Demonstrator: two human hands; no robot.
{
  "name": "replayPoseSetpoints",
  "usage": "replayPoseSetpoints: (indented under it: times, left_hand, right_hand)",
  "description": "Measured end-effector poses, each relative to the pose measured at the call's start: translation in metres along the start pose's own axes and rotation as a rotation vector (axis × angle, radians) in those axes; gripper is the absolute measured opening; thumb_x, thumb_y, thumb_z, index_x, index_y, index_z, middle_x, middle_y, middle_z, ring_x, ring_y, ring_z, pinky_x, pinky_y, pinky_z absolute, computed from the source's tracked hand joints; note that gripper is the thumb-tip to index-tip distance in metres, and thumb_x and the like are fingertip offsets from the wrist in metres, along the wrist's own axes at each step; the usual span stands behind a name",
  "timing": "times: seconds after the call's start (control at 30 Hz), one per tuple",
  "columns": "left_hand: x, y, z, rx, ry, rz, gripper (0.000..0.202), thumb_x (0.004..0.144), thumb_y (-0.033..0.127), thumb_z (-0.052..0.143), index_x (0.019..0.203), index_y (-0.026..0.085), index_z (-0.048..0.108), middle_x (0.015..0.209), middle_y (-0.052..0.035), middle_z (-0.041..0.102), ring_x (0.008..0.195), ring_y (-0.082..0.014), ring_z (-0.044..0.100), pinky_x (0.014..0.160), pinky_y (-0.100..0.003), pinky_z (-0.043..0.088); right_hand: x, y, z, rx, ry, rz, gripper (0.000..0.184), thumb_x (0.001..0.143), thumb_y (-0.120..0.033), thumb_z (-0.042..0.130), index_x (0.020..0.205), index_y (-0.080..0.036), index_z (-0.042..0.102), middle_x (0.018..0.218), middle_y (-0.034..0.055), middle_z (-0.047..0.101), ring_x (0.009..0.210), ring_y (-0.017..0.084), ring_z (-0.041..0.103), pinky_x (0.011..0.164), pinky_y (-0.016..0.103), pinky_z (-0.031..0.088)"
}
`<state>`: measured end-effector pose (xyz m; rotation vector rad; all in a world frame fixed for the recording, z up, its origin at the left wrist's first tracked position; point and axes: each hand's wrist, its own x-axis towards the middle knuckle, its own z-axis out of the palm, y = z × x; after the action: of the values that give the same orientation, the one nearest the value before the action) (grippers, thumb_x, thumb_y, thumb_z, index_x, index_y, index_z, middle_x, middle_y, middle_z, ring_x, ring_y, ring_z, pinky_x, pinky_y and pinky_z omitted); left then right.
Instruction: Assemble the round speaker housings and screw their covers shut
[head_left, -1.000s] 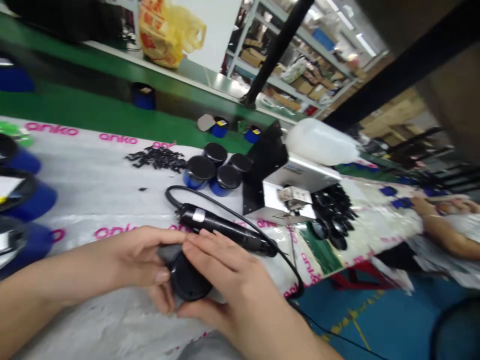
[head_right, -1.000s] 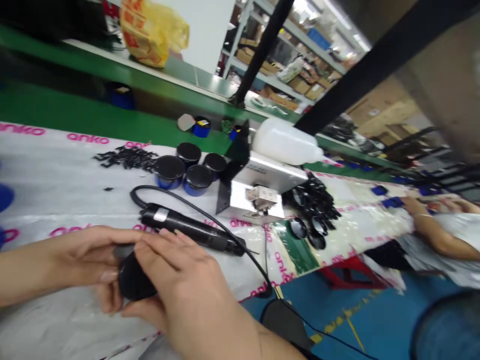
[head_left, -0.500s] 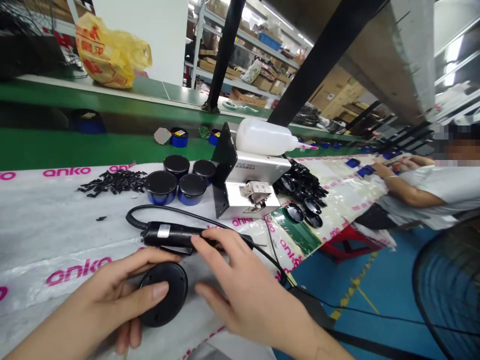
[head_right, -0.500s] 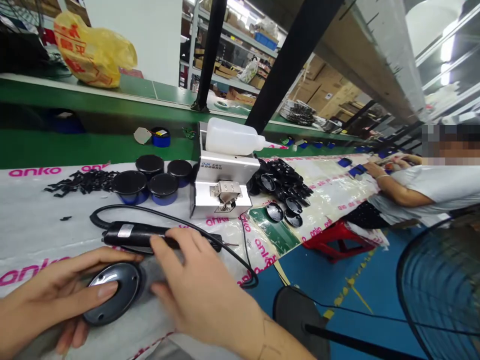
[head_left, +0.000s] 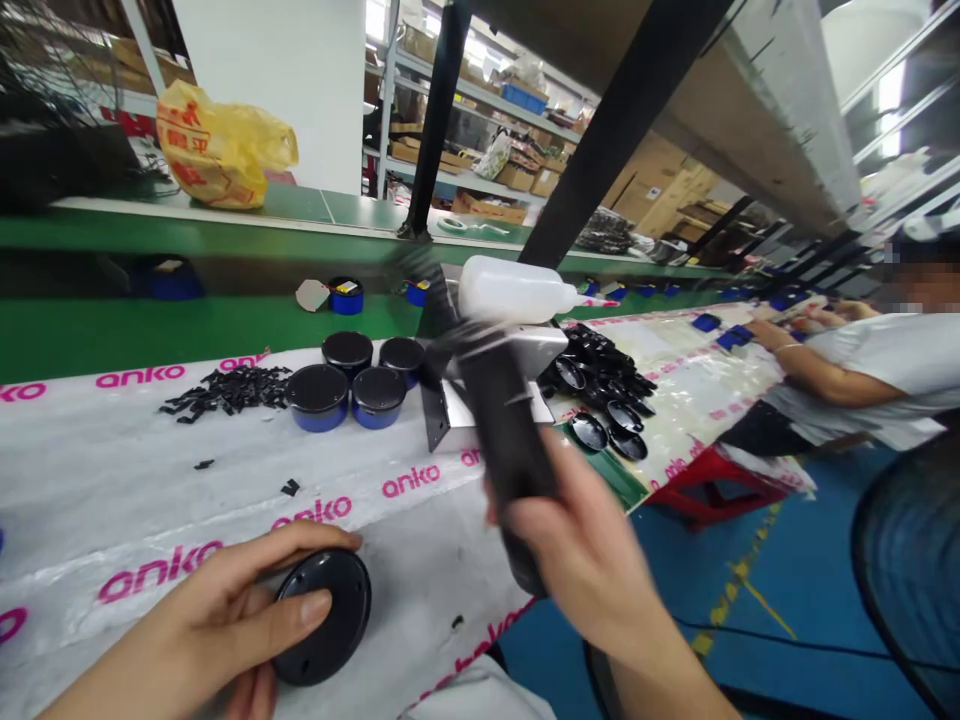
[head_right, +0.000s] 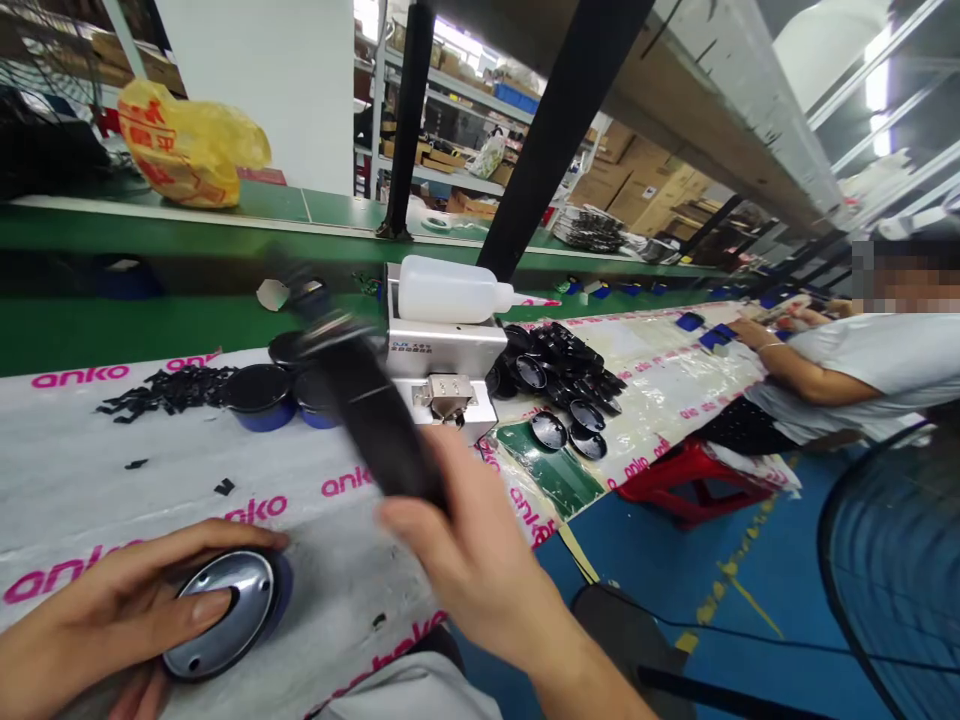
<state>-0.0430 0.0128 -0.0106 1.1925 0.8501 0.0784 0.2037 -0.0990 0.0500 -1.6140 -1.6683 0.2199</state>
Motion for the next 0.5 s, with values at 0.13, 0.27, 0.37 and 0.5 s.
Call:
replayPoseSetpoints:
  times: [0.13, 0.27, 0.37, 0.5]
  left_hand:
    - [0.005, 0.008, 0.008, 0.002, 0.06, -0.021, 0.071, 0.069, 0.067, 0.079, 0.123, 0.024, 0.064, 0.049, 0.0043, 0.063, 0.038, -0.0138, 0.063, 0.037, -0.016, 0.05]
    - [0.02, 0.021, 0.018, 0.032, 0.062, 0.033, 0.069, 0.072, 0.065, 0.078, 0.122, 0.021, 0.062, 0.067, 0.0003, 0.072, 0.04, -0.0118, 0.063, 0.036, -0.016, 0.05]
    - [0.036, 0.029, 0.022, 0.066, -0.008, 0.074, 0.059, 0.077, 0.06, 0.076, 0.118, 0.02, 0.061, 0.077, -0.0016, 0.074, 0.037, -0.0089, 0.06, 0.035, -0.015, 0.048]
    - [0.051, 0.037, 0.027, 0.073, -0.105, 0.083, 0.057, 0.083, 0.055, 0.071, 0.126, 0.02, 0.058, 0.058, 0.0026, 0.068, 0.042, -0.0141, 0.066, 0.04, -0.017, 0.053]
  right_hand:
    - [0.007, -0.02, -0.041, 0.605, 0.597, 0.117, 0.064, 0.1, -0.061, 0.0, 0.118, -0.03, 0.053, 0.071, -0.0031, 0.042, 0.045, 0.011, 0.044, 0.036, 0.025, 0.035]
    - [0.045, -0.027, -0.046, 0.794, 0.896, 0.03, 0.054, 0.098, -0.067, 0.027, 0.101, -0.026, 0.062, 0.055, -0.0059, 0.045, 0.039, 0.011, 0.044, 0.034, 0.023, 0.035]
    - [0.075, -0.015, -0.027, 0.641, 1.055, -0.134, 0.048, 0.099, -0.065, 0.031, 0.096, -0.026, 0.059, 0.056, -0.0048, 0.053, 0.04, 0.014, 0.05, 0.035, 0.025, 0.038]
    - [0.095, 0.008, -0.005, 0.595, 0.94, -0.124, 0.041, 0.098, -0.059, 0.039, 0.08, -0.024, 0.051, 0.061, -0.0038, 0.054, 0.045, 0.012, 0.055, 0.04, 0.023, 0.042]
